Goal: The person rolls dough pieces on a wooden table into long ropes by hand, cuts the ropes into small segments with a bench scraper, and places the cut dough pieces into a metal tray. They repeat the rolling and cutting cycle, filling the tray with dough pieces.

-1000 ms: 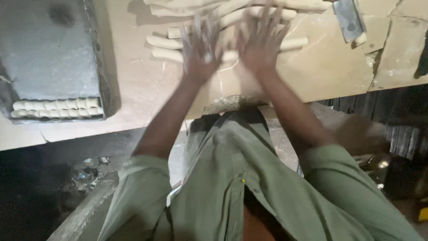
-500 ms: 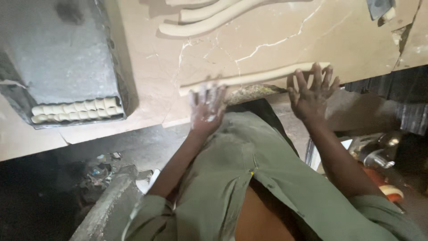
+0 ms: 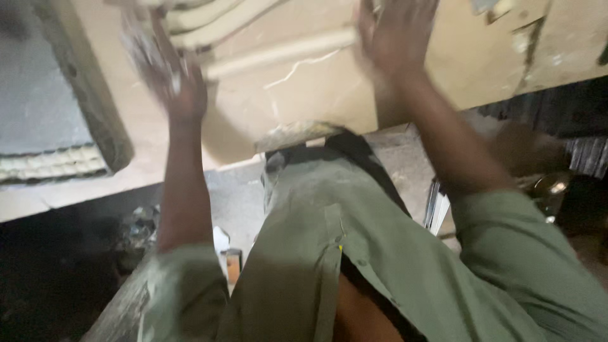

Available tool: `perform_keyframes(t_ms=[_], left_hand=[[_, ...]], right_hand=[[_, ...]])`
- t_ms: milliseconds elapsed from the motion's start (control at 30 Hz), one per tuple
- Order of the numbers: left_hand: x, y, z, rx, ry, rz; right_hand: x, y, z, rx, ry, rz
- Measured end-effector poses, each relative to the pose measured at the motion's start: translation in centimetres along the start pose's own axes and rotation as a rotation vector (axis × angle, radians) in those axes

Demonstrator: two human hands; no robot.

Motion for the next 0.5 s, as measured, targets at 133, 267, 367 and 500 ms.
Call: perform_keyframes(t_ms=[133,267,367,500], left_hand=[[1.3,9.5,-0.3,-0.014,-0.083,-0.153],[1.4,15.6,0.3,0.008,-0.054,-0.149],[-0.7,18.2,-0.5,-0.06,-0.079,-0.008],[-5.6,18.9,-2.7,0.029,-0.088,-0.123]], right_hand=[[-2.4,9.3,-1.5,-0.025,0.031,0.32],[-3.8,14.7,-1.2,0.049,-0.001,0.38],[-5.8,14.2,0.2,0.177,0.025,0.305],[-10.5,6.5,3.8,-0.396,0.42,0.1]])
Point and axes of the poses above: each hand's wrist, its own y-axis away from the middle knuckle, its own z-axis out of the back of the hand, x = y × z, the point moved 1 cm from there along -y, towards the middle knuckle, and after that the axes turned 11 degrees about z, right-handed, at the moved point
